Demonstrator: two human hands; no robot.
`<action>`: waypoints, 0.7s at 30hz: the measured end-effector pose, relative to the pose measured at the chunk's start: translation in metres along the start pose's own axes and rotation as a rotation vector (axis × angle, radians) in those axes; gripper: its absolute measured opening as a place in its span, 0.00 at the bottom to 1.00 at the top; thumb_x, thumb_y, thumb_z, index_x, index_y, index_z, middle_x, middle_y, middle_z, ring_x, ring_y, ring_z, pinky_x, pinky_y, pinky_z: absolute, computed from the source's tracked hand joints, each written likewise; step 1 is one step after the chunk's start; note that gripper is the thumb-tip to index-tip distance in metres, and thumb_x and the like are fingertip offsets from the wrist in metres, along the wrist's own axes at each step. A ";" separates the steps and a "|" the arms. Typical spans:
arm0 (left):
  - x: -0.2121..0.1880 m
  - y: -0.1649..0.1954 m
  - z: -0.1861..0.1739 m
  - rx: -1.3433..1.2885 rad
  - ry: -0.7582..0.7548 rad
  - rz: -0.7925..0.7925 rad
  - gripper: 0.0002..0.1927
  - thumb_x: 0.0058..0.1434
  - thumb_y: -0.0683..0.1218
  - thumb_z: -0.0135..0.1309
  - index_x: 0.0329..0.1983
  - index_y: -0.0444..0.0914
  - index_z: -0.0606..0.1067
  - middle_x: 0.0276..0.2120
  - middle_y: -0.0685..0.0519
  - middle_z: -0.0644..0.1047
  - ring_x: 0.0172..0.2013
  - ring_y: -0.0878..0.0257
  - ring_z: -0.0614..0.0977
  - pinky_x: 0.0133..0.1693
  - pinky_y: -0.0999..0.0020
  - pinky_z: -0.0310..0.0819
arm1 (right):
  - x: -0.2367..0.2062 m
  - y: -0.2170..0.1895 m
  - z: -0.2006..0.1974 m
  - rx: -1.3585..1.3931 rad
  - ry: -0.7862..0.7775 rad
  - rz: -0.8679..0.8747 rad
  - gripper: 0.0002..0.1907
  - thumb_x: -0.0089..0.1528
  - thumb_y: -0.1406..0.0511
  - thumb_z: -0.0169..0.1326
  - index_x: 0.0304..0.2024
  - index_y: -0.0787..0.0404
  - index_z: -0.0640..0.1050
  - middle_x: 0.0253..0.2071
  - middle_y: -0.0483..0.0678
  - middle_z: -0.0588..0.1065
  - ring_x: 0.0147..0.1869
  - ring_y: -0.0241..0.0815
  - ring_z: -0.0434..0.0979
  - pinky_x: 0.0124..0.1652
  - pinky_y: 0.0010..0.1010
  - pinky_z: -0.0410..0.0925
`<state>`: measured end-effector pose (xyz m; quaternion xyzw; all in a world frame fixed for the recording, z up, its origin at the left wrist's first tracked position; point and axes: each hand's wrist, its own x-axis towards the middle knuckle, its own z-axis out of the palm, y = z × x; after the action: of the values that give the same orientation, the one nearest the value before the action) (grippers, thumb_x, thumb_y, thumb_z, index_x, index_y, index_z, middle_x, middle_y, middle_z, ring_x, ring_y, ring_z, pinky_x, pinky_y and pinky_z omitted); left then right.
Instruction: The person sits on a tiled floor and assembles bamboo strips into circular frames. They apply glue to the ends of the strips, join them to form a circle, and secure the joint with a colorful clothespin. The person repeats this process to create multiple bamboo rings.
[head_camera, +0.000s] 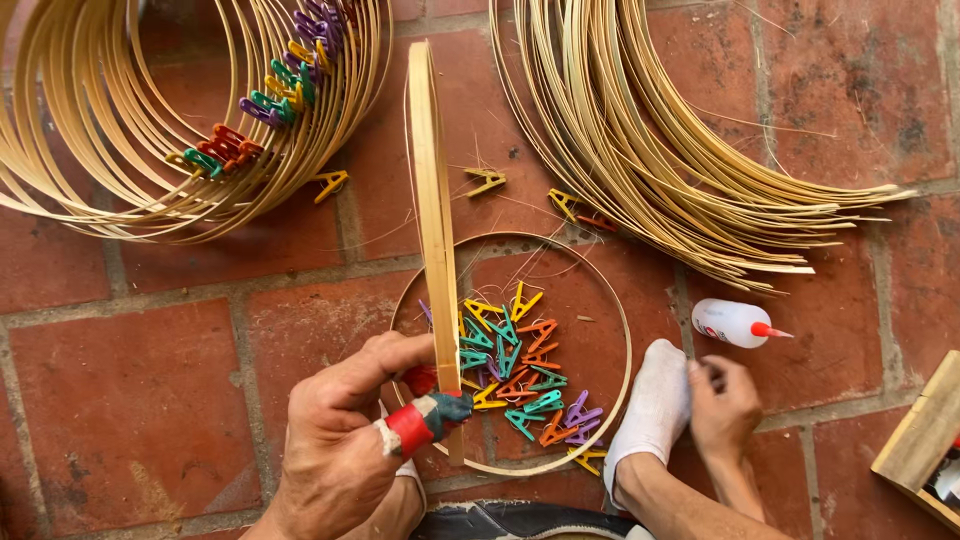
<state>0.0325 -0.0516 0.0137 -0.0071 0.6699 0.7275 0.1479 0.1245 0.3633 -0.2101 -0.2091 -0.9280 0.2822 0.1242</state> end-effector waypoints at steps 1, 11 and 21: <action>0.001 0.001 0.001 -0.023 0.002 -0.041 0.21 0.54 0.35 0.64 0.53 0.30 0.81 0.33 0.52 0.77 0.36 0.66 0.77 0.37 0.71 0.76 | -0.001 -0.014 0.003 0.032 -0.031 -0.217 0.12 0.63 0.66 0.64 0.46 0.64 0.79 0.38 0.55 0.80 0.41 0.46 0.80 0.46 0.35 0.73; 0.003 0.004 0.001 0.131 -0.019 -0.028 0.20 0.53 0.37 0.66 0.51 0.34 0.83 0.29 0.55 0.76 0.34 0.67 0.75 0.37 0.73 0.72 | 0.030 -0.155 0.103 -0.532 -0.789 -0.612 0.20 0.67 0.50 0.55 0.37 0.58 0.69 0.26 0.53 0.77 0.29 0.48 0.80 0.25 0.38 0.71; 0.002 -0.005 -0.001 0.176 -0.080 -0.033 0.21 0.50 0.40 0.68 0.49 0.38 0.83 0.30 0.56 0.79 0.31 0.67 0.75 0.35 0.72 0.70 | 0.040 -0.157 0.065 -0.141 -0.495 -0.697 0.14 0.57 0.67 0.58 0.46 0.61 0.78 0.44 0.50 0.78 0.46 0.49 0.81 0.44 0.41 0.74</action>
<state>0.0320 -0.0519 0.0082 0.0238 0.7245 0.6631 0.1866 0.0168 0.2326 -0.1681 0.1829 -0.9619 0.2011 -0.0288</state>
